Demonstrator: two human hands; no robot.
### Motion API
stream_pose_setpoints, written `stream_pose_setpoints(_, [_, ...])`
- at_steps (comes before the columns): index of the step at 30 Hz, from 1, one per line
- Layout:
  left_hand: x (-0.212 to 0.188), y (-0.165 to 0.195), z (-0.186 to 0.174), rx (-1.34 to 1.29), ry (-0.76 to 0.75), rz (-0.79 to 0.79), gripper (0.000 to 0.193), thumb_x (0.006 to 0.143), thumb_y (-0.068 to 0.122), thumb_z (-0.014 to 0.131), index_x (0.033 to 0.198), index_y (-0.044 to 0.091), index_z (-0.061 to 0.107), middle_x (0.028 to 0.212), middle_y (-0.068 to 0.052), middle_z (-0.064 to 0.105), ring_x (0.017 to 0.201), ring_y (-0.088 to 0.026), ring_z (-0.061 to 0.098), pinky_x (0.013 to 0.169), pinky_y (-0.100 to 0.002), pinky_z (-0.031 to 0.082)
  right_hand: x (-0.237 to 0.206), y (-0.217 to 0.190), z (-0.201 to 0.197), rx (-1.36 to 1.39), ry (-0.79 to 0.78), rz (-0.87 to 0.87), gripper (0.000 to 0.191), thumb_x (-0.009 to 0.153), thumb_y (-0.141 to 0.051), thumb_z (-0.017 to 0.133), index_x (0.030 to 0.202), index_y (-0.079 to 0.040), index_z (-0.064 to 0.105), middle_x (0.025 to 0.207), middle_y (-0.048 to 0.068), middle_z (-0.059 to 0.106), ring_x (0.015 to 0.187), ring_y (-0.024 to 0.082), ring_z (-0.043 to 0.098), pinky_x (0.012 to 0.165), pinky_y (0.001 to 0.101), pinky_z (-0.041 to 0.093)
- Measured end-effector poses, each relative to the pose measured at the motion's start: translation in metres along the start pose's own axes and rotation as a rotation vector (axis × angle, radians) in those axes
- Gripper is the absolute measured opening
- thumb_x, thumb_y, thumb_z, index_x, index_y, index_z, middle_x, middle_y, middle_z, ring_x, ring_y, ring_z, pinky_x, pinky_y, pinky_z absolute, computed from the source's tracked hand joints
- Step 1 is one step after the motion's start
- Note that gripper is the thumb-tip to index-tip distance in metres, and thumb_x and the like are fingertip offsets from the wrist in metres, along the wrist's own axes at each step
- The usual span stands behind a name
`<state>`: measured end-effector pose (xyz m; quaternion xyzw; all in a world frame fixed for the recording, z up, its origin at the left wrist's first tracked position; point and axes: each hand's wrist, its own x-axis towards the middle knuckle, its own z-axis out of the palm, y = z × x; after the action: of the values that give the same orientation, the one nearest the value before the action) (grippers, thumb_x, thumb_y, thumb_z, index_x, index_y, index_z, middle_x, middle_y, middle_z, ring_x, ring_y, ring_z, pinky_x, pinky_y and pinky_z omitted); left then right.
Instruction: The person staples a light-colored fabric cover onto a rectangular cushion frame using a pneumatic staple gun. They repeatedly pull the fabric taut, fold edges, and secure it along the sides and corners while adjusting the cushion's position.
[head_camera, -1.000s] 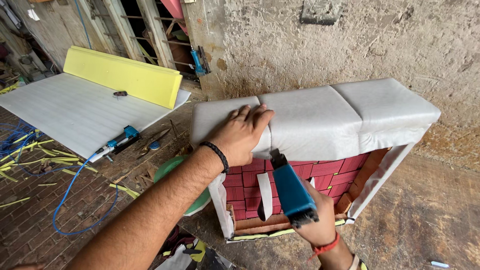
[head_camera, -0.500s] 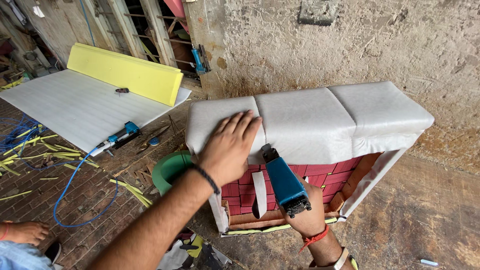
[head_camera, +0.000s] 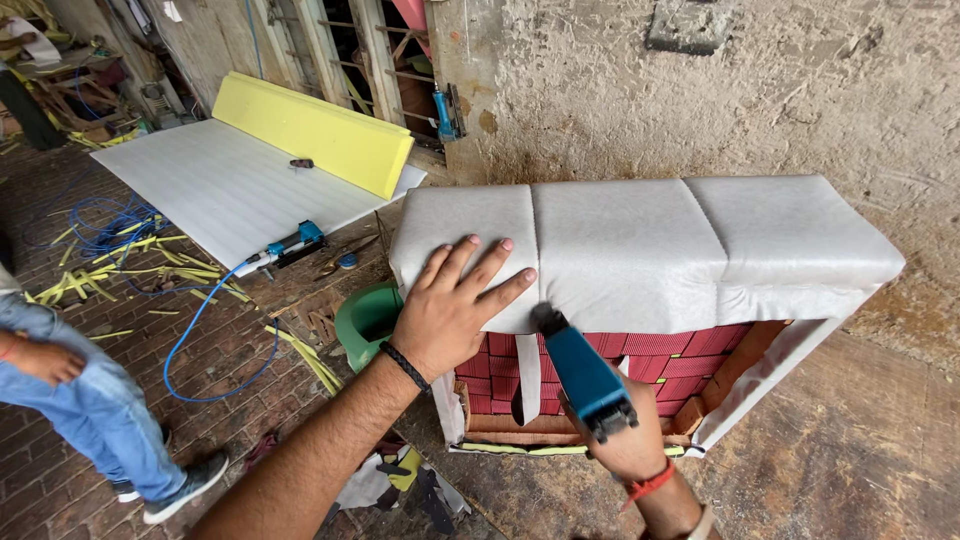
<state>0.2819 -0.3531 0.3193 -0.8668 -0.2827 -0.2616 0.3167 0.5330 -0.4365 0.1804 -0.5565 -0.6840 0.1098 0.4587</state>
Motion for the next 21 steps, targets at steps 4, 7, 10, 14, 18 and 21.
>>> stream_pose_setpoints(4, [0.004,-0.003,-0.020,-0.120,-0.143,-0.010,0.097,0.068,0.018,0.084,0.153,0.035,0.042,0.164,-0.002,0.033,0.145,-0.036,0.038,0.121,-0.052,0.028,-0.067,0.065,-0.002,-0.039,-0.204,0.346,0.038,0.076,-0.034,0.078,0.105,-0.010,0.073,0.075,0.008,0.080,0.068,0.024,0.078,0.062,0.0371,0.062])
stream_pose_setpoints(7, [0.006,-0.007,-0.038,-0.175,-0.252,0.026,0.102,0.065,0.017,0.085,0.154,0.032,0.039,0.165,-0.003,0.029,0.148,-0.036,0.032,0.122,-0.051,0.024,-0.104,0.125,0.009,-0.432,-0.405,0.736,0.057,0.078,-0.051,0.082,0.122,-0.017,0.073,0.103,0.015,0.078,0.104,0.036,0.073,0.095,0.0439,0.058])
stream_pose_setpoints(10, [0.008,-0.018,-0.051,-0.228,-0.344,0.094,0.108,0.061,0.015,0.085,0.156,0.029,0.035,0.167,-0.005,0.026,0.150,-0.035,0.027,0.121,-0.051,0.021,-0.141,0.176,0.020,-0.664,-0.531,0.921,0.058,0.075,-0.046,0.083,0.125,-0.017,0.071,0.107,0.015,0.075,0.105,0.035,0.072,0.094,0.0439,0.058])
stream_pose_setpoints(14, [0.008,-0.035,-0.051,-0.157,-0.413,0.152,0.111,0.058,0.007,0.080,0.158,0.022,0.033,0.166,-0.005,0.027,0.150,-0.029,0.030,0.122,-0.047,0.022,-0.165,0.194,0.028,-0.717,-0.517,0.971,0.062,0.072,-0.038,0.084,0.128,-0.017,0.068,0.112,0.015,0.071,0.107,0.035,0.070,0.094,0.0441,0.057])
stream_pose_setpoints(18, [0.013,-0.046,-0.044,-0.291,-0.316,0.157,0.102,0.058,0.007,0.080,0.153,0.020,0.042,0.161,0.001,0.041,0.146,-0.021,0.042,0.123,-0.039,0.030,-0.143,0.152,0.005,-0.629,-0.467,0.876,0.067,0.069,-0.031,0.086,0.131,-0.017,0.065,0.116,0.015,0.067,0.108,0.034,0.067,0.093,0.0442,0.057])
stream_pose_setpoints(21, [0.028,-0.064,-0.040,-0.469,-0.364,0.179,0.086,0.070,0.020,0.086,0.148,0.034,0.054,0.156,0.011,0.053,0.143,-0.012,0.052,0.124,-0.031,0.039,-0.088,0.071,-0.020,-0.389,0.125,0.221,0.071,0.067,-0.026,0.087,0.133,-0.017,0.062,0.120,0.015,0.063,0.109,0.034,0.066,0.093,0.0442,0.057])
